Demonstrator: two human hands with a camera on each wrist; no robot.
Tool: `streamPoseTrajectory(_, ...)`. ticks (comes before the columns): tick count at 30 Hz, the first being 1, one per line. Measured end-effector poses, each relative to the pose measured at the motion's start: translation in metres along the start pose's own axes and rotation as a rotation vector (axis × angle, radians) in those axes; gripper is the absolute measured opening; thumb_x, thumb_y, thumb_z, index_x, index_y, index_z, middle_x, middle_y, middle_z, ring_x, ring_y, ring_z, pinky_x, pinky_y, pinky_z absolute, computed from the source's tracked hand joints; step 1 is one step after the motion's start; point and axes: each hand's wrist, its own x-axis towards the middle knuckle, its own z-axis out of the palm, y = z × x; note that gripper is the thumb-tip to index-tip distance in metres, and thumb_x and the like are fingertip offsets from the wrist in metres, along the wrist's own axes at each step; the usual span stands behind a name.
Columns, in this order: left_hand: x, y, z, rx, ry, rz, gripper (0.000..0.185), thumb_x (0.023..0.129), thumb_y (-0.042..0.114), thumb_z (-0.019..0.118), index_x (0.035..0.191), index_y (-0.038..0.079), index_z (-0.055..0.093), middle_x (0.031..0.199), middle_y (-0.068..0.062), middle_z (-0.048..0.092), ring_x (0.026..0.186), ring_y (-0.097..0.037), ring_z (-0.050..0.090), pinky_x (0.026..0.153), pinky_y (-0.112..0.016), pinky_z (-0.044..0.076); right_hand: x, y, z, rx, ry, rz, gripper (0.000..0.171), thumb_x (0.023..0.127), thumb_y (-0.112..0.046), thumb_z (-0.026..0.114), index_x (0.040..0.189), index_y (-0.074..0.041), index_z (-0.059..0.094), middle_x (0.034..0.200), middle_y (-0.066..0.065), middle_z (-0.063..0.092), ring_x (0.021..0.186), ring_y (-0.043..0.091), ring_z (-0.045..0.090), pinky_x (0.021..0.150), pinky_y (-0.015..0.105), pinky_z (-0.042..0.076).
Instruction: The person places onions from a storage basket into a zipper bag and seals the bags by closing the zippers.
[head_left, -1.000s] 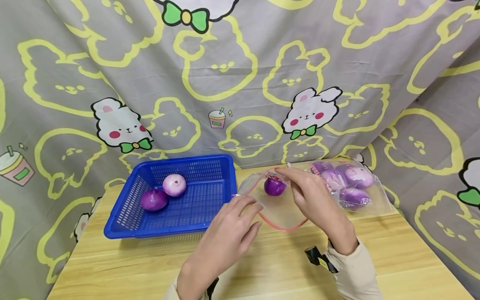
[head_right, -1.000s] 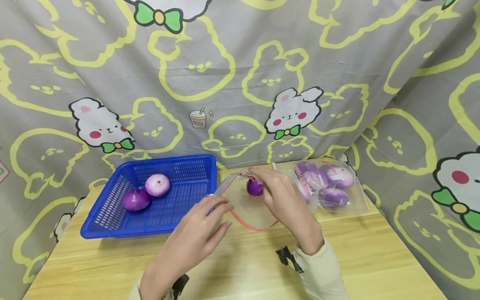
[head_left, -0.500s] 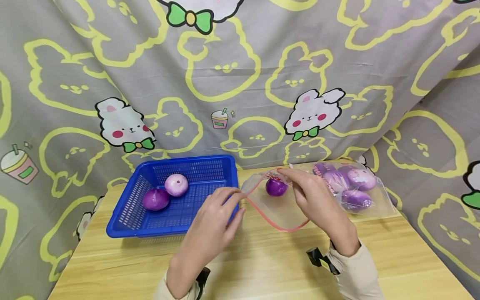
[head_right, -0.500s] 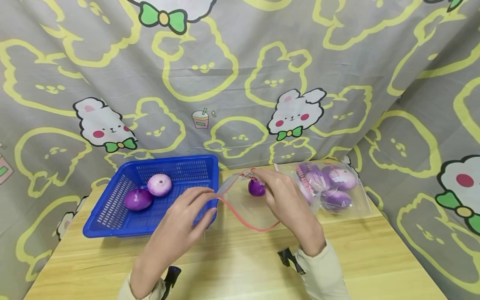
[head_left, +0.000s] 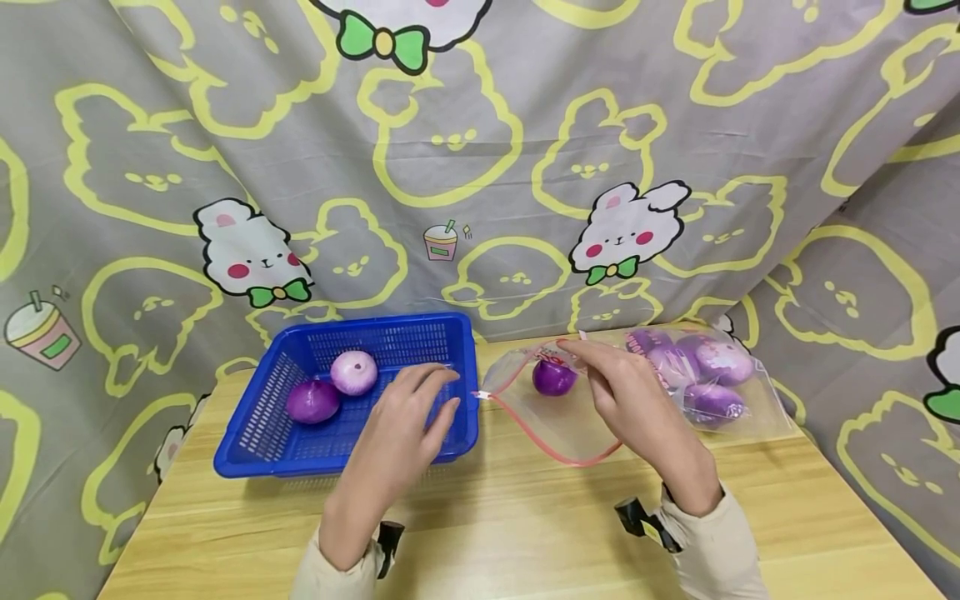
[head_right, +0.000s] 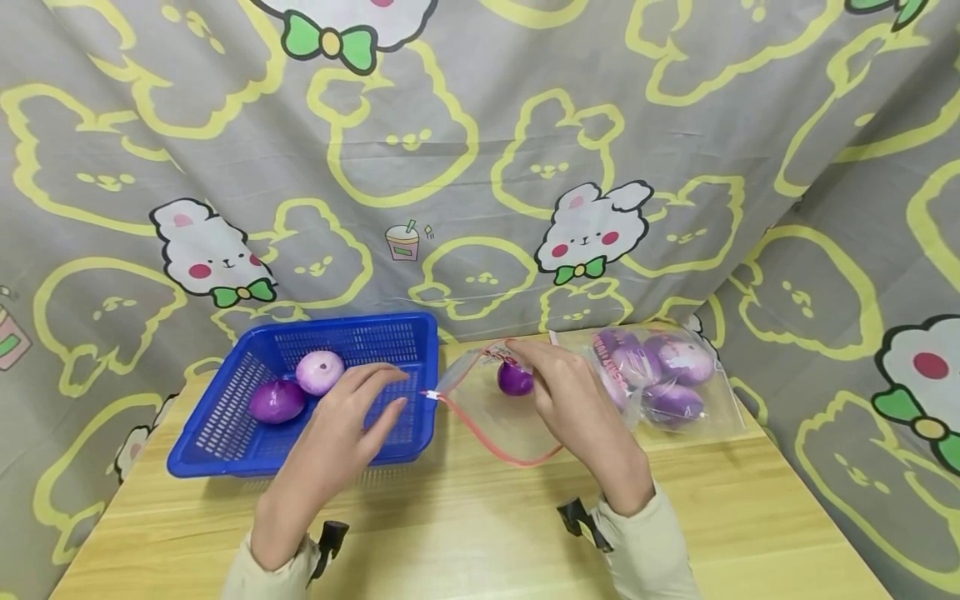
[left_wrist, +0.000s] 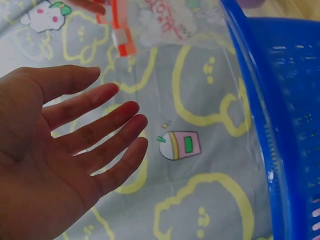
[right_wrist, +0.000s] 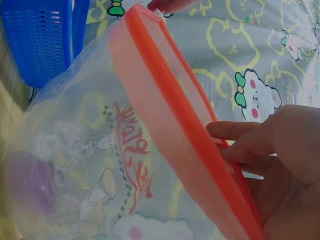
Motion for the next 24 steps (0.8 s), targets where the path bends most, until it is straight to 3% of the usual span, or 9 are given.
streamPoseTrajectory(15,-0.005,-0.039,0.004,-0.007,-0.038,-0.179,0.025,0.093,0.012,0.069,0.116,0.004,0.067,0.118,-0.015,0.065,0.114,-0.032,0.060,0.099,-0.047,0.049,-0.001,0.003,0.000,0.019,0.023,-0.025,0.039,0.095,0.009,0.047,0.127,-0.003,0.066,0.124,0.014,0.068,0.110,0.028,0.067,0.087,0.046,0.055)
streamPoseTrajectory(24,-0.012,-0.077,0.008,-0.009,0.003,-0.244,0.029,0.090,0.007,0.071,0.118,0.000,0.065,0.116,-0.020,0.066,0.112,-0.036,0.061,0.097,-0.052,0.049,0.000,0.003,-0.002,0.015,0.007,-0.001,0.037,0.097,0.007,0.049,0.128,-0.003,0.066,0.125,0.016,0.067,0.105,0.026,0.068,0.077,0.042,0.056)
